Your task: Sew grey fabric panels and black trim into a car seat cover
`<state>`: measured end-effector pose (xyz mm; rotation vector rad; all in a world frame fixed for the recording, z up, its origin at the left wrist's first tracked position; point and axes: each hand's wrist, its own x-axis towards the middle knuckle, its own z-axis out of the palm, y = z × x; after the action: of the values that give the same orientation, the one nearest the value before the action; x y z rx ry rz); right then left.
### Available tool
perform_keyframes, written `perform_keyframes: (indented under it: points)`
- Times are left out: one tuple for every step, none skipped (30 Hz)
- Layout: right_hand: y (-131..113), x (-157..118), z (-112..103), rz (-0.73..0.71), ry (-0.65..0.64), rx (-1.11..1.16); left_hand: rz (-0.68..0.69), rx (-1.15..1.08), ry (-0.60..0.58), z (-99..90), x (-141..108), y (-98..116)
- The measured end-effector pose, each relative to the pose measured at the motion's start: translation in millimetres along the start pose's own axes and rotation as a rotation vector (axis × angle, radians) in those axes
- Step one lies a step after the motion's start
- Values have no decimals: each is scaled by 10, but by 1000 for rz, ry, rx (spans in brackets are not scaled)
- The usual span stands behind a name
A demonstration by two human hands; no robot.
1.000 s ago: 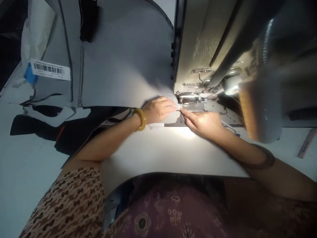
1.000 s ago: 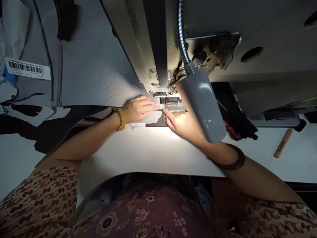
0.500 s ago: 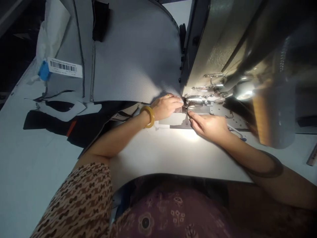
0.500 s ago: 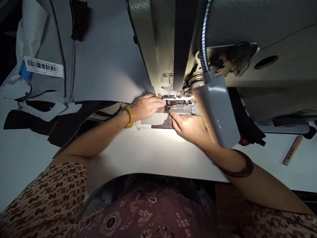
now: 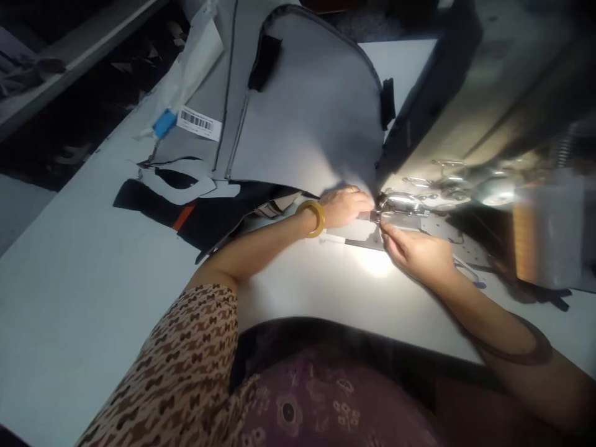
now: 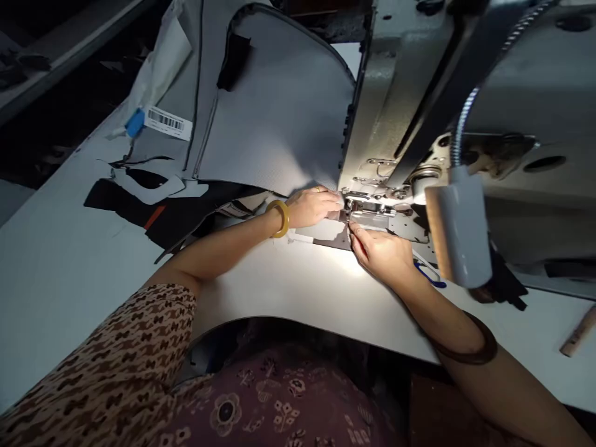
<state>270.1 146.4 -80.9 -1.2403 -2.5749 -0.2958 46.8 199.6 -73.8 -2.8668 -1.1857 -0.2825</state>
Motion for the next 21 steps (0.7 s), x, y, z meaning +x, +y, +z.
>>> perform_keyframes:
  points:
    - [-26,9,-22,17,-14,-8,29,-9,21,1,1,-9]
    - [-58,17,-54,34,-34,-13,56,-24,50,6,-6,-18]
    - [-92,24,-95,47,-58,-18,74,-41,87,15,-21,-25]
    - [-123,28,-143,55,-83,-22,92,-62,128,24,-46,-34]
    - [-148,26,-198,50,-109,-24,101,-78,172,30,-83,-44]
    - [-167,16,-260,38,-134,-27,113,-82,208,24,-134,-57]
    - [-176,-8,-328,31,-158,-32,103,-64,248,-1,-202,-75]
    - [-175,-51,-403,31,-177,-41,65,-19,281,-50,-289,-98]
    - [-162,-115,-482,49,-188,-55,8,40,313,-127,-393,-129]
    - [-135,-203,-562,88,-190,-70,-61,100,323,-229,-512,-167]
    - [-92,-315,-641,151,-176,-91,-158,168,297,-349,-643,-214]
    - [-30,-447,-714,232,-152,-117,-276,243,300,-476,-779,-269]
    - [50,-596,-781,317,-122,-144,-398,305,251,-598,-913,-332]
    - [145,-753,-838,409,-87,-174,-530,357,175,-703,-1039,-399]
    - [252,-914,-885,500,-51,-206,-646,369,72,-782,-1150,-465]
    - [365,-1070,-921,587,-22,-235,-724,336,-44,-832,-1243,-526]
    - [478,-1217,-947,674,-8,-260,-754,311,-112,-853,-1314,-573]
    - [586,-1349,-964,760,-15,-279,-757,288,-165,-850,-1365,-602]
    - [685,-1464,-972,838,-47,-299,-744,275,-182,-831,-1397,-608]
    - [772,-1559,-975,891,-102,-316,-720,272,-180,-806,-1414,-591]
    - [845,-1635,-975,918,-161,-326,-700,271,-167,-781,-1422,-552]
